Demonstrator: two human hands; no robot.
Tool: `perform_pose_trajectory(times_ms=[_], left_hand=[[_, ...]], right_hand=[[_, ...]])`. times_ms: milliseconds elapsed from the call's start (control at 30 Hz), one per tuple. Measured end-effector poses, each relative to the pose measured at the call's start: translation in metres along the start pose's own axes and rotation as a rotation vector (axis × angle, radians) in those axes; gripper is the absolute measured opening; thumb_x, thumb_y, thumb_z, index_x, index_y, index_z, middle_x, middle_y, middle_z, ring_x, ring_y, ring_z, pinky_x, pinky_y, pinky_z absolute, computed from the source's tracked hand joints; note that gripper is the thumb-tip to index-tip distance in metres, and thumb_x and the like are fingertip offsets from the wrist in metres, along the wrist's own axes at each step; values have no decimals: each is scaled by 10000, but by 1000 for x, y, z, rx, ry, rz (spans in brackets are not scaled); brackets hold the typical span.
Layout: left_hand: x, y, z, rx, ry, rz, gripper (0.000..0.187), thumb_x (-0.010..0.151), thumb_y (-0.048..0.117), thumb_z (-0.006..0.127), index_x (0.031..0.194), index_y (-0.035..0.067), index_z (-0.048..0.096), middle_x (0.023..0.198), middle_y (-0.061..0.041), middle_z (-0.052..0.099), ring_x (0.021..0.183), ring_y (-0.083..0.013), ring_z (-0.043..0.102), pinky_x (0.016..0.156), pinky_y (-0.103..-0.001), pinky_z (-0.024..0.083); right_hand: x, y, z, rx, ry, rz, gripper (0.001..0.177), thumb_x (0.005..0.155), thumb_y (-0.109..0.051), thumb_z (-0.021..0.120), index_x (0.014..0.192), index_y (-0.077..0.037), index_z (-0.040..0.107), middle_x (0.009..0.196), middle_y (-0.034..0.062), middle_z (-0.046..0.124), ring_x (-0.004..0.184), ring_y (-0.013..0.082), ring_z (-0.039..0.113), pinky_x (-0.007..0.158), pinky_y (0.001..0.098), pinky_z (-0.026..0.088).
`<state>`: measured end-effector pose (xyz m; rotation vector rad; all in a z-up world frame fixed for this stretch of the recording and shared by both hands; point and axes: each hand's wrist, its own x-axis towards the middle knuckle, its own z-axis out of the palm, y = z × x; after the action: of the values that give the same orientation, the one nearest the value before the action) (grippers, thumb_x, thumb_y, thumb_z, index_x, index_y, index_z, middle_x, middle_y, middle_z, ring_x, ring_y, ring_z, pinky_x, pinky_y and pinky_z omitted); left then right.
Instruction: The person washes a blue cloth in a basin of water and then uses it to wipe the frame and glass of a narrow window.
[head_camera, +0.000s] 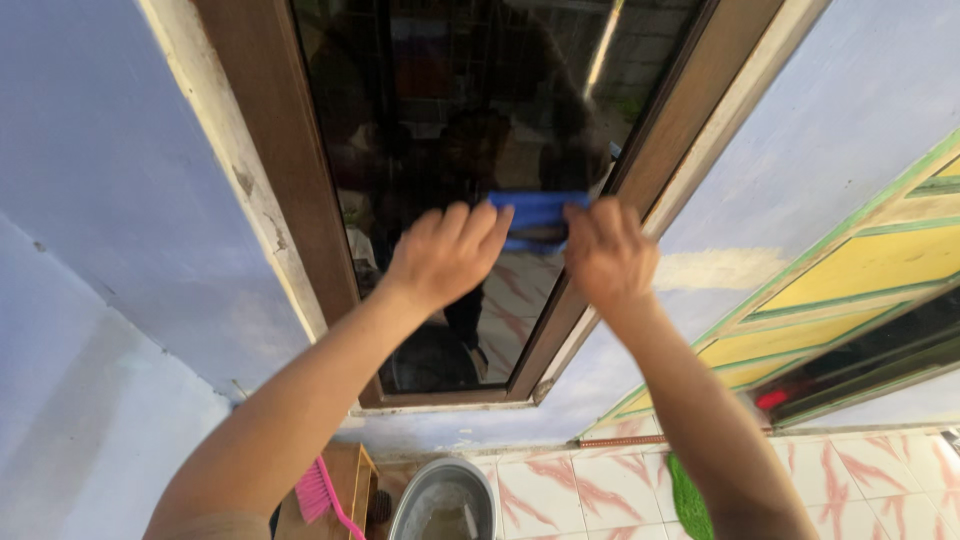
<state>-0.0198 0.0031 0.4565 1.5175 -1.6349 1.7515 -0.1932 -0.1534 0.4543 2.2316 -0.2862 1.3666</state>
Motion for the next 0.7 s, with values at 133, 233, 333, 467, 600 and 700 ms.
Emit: perform_pose_trajectory(times_ms=[133, 233, 333, 467, 600, 700], left_hand=[[39, -22, 3, 148, 116, -11, 222, 997, 142, 716, 1217, 125, 738, 1017, 31, 622, 789, -114, 527, 587, -228, 410], [32, -17, 9, 187, 127, -18, 215, 1020, 113, 724, 1235, 109, 735, 976, 38, 589, 776, -103, 506, 588, -218, 411], [-10, 14, 12, 120, 62, -5, 215, 1002, 106, 718, 1216, 94, 743, 897, 46, 540, 763, -105, 503, 570, -221, 421], [-94, 56, 22, -43, -123, 53, 204, 966, 144, 691, 1153, 87, 749, 912, 55, 557, 785, -106, 542, 573, -219, 452], [-147, 91, 31, -283, -347, 50, 85, 882, 161, 675, 939, 101, 691, 1083, 21, 652, 857, -157, 615, 657, -278, 531], [-150, 101, 10, -207, -300, -79, 276, 853, 143, 686, 1117, 87, 742, 1010, -24, 626, 827, -164, 606, 655, -286, 530]], right_hand=[[42, 17, -9, -155, 101, -2, 283, 878, -49, 716, 1151, -117, 756, 941, 32, 555, 781, 205, 607, 546, 327, 504], [26, 15, -1, -157, 82, -44, 303, 944, -30, 699, 1242, -54, 745, 933, 34, 540, 773, 181, 599, 527, 304, 495], [-23, 5, 19, -111, -8, -77, 310, 896, -70, 661, 1193, -36, 746, 876, 55, 543, 730, 210, 600, 480, 331, 483], [-116, -31, 53, 31, -264, -82, 223, 879, -101, 670, 1079, -47, 753, 859, 29, 580, 690, 182, 622, 448, 323, 529], [-172, -54, 72, 136, -359, -105, 211, 828, -140, 688, 1012, -46, 728, 897, 33, 599, 747, 200, 663, 529, 317, 563], [-179, -61, 60, 221, -327, 47, 194, 865, -87, 701, 1055, -73, 737, 884, 36, 584, 754, 207, 677, 533, 327, 561]])
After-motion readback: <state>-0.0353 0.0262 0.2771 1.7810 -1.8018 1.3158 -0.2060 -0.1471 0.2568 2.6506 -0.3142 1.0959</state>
